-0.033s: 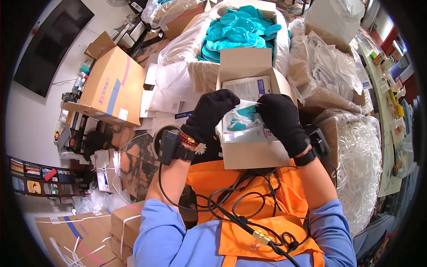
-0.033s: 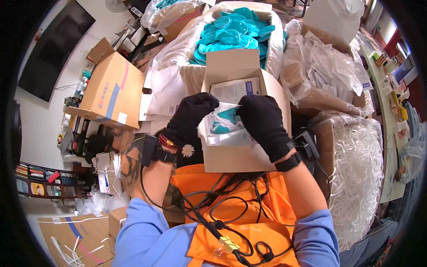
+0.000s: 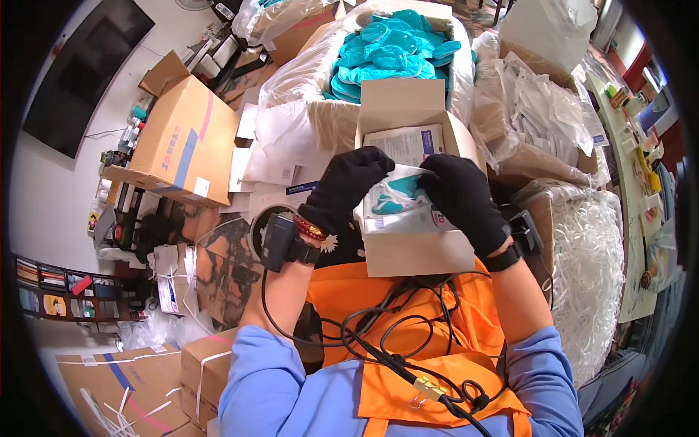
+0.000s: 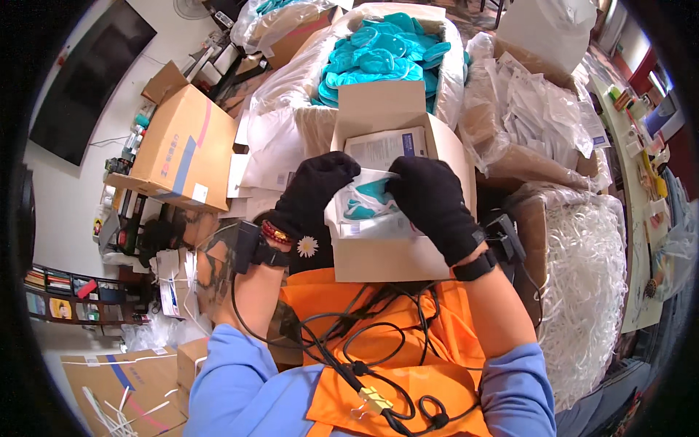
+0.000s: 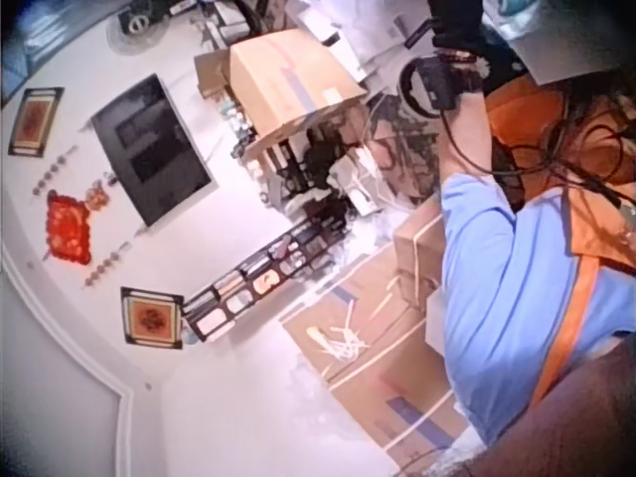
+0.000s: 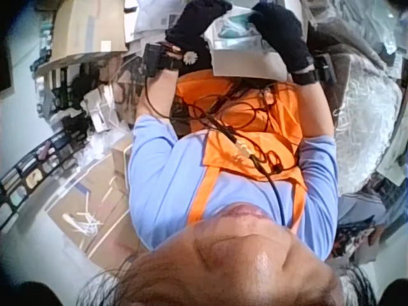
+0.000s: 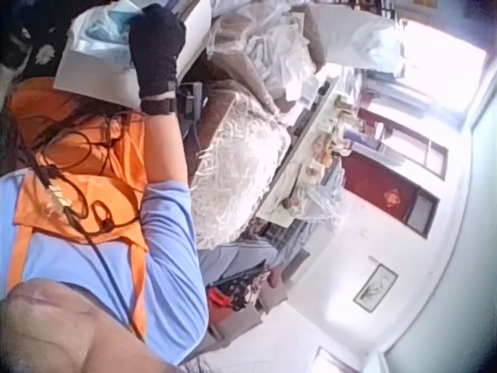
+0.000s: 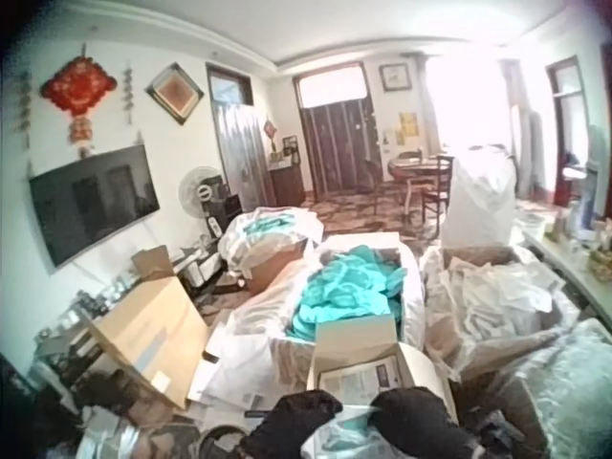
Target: The person is sorting and packaging teal face masks into a box.
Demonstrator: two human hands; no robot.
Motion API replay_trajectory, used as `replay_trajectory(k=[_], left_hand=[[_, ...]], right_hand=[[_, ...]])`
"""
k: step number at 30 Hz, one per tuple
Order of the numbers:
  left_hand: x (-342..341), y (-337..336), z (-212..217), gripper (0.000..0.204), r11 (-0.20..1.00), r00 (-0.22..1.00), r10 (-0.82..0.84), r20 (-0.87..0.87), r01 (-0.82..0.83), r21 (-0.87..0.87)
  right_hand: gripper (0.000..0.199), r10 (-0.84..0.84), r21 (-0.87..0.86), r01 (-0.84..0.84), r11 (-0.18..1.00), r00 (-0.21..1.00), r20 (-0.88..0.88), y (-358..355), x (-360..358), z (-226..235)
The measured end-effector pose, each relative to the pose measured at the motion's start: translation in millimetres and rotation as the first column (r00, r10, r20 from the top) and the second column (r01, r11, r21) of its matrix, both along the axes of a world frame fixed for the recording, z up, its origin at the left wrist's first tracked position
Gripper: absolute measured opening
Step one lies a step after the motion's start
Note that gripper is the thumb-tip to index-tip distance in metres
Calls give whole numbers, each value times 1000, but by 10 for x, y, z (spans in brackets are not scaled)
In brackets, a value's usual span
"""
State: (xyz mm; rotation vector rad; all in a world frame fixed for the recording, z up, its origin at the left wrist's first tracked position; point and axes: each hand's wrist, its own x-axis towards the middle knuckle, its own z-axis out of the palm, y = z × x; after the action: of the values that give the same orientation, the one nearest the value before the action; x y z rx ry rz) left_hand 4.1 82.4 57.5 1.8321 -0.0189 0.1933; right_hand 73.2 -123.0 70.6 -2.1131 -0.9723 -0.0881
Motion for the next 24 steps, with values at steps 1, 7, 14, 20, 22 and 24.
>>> replay_trajectory(k=[1, 7, 14, 20, 22, 24], left_hand=[[14, -32, -44, 15, 999, 1000, 2, 1, -2, -33], [94, -260, -202, 10, 992, 998, -43, 38, 48, -119], [121, -343, -523, 16, 687, 981, 138, 133, -192, 701], [585, -259, -627, 13, 390, 967, 179, 181, -238, 890], [691, -175, -651, 12, 278, 966, 198, 165, -217, 936], [692, -181, -614, 17, 401, 979, 174, -107, 29, 915]], right_hand=[[19, 58, 60, -53, 997, 994, -88, -23, -24, 62], [20, 44, -98, -59, 993, 989, -144, 2, -87, -27], [8, 309, -340, -203, 918, 904, 294, -64, -438, -16], [10, 508, -387, -396, 833, 825, 249, -141, -595, 88], [11, 513, -351, -416, 839, 820, 254, -185, -633, 103], [11, 396, -340, -305, 890, 885, 243, -218, -583, 56]])
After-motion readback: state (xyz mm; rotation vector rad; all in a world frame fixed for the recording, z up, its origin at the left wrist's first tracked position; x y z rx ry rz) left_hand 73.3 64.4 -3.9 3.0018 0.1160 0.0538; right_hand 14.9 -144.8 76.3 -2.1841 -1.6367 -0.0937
